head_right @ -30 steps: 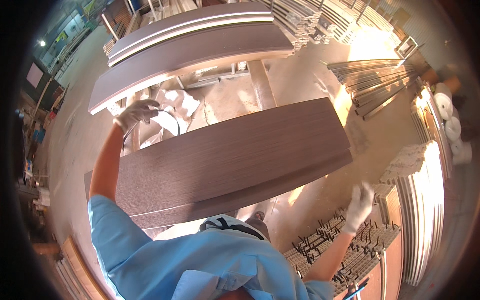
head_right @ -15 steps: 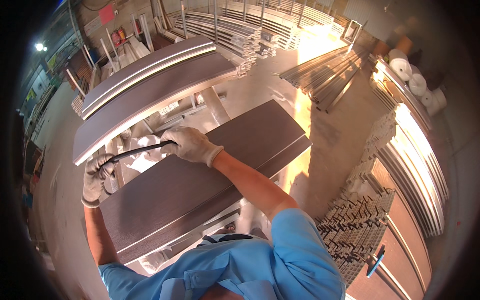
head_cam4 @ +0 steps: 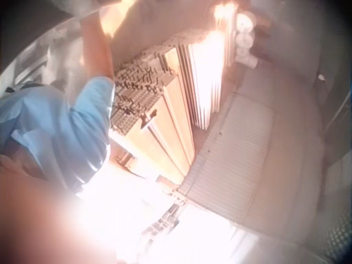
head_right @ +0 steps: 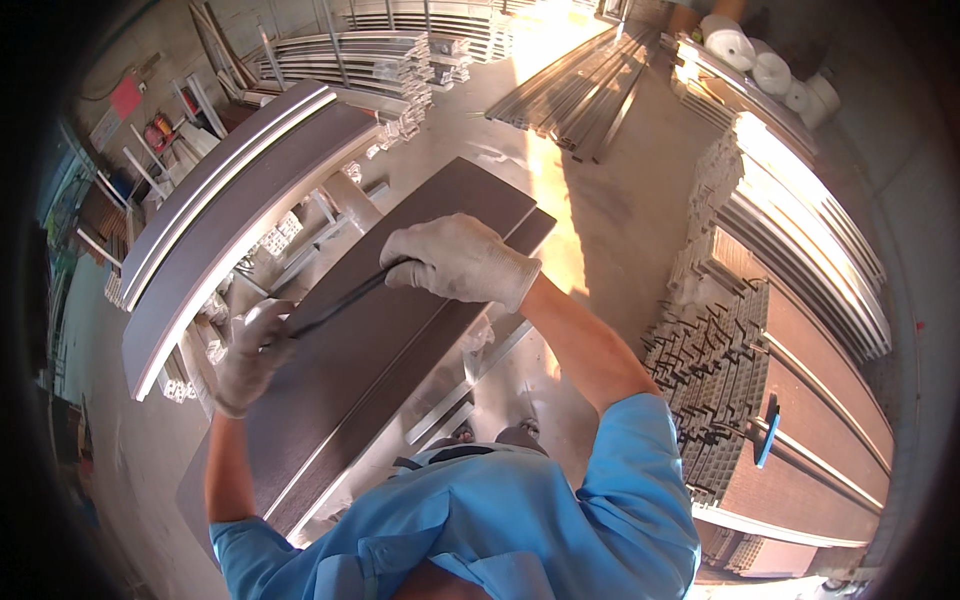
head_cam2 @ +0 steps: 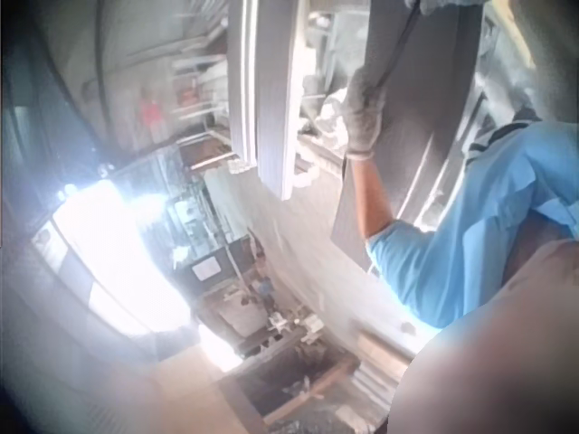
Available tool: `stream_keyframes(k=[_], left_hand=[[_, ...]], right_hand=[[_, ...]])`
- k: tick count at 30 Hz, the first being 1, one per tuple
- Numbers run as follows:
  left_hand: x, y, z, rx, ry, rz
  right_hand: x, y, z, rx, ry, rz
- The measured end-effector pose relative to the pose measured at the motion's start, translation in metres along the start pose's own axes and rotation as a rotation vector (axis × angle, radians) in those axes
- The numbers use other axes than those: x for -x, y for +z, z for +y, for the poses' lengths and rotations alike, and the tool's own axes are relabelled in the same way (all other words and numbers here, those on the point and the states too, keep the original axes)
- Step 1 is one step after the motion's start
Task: The person picks up large flat panels from a rack, places them on a workbench, and uses a blue utility knife to cut or trim edges. The person then stacks the trimmed panels and repeats the process with additional panels.
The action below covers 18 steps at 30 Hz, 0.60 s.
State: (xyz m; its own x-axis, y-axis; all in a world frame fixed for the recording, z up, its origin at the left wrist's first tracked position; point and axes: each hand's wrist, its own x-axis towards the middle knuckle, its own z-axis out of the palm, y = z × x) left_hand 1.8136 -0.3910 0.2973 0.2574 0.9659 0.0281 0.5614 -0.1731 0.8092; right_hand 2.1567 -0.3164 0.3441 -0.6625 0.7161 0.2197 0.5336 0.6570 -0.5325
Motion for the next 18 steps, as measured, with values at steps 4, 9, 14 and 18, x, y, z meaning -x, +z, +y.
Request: stream_keyframes(k=[4,9,14,18], left_hand=[[-0.032,0.086,0.054,-0.238,0.327,0.103],[-0.051,0.132,0.090,-0.377,0.390,0.194],[-0.067,0.168,0.106,-0.247,0.347,0.261],[-0.079,0.202,0.112,-0.237,0.323,0.299]], right_hand=[[0.022,0.008,0.015,0.070,0.039,-0.113],[0.070,-0.006,0.052,-0.056,0.017,0.012],[0.113,-0.026,0.102,-0.146,0.027,0.192],[0.131,-0.030,0.142,-0.379,0.131,0.228]])
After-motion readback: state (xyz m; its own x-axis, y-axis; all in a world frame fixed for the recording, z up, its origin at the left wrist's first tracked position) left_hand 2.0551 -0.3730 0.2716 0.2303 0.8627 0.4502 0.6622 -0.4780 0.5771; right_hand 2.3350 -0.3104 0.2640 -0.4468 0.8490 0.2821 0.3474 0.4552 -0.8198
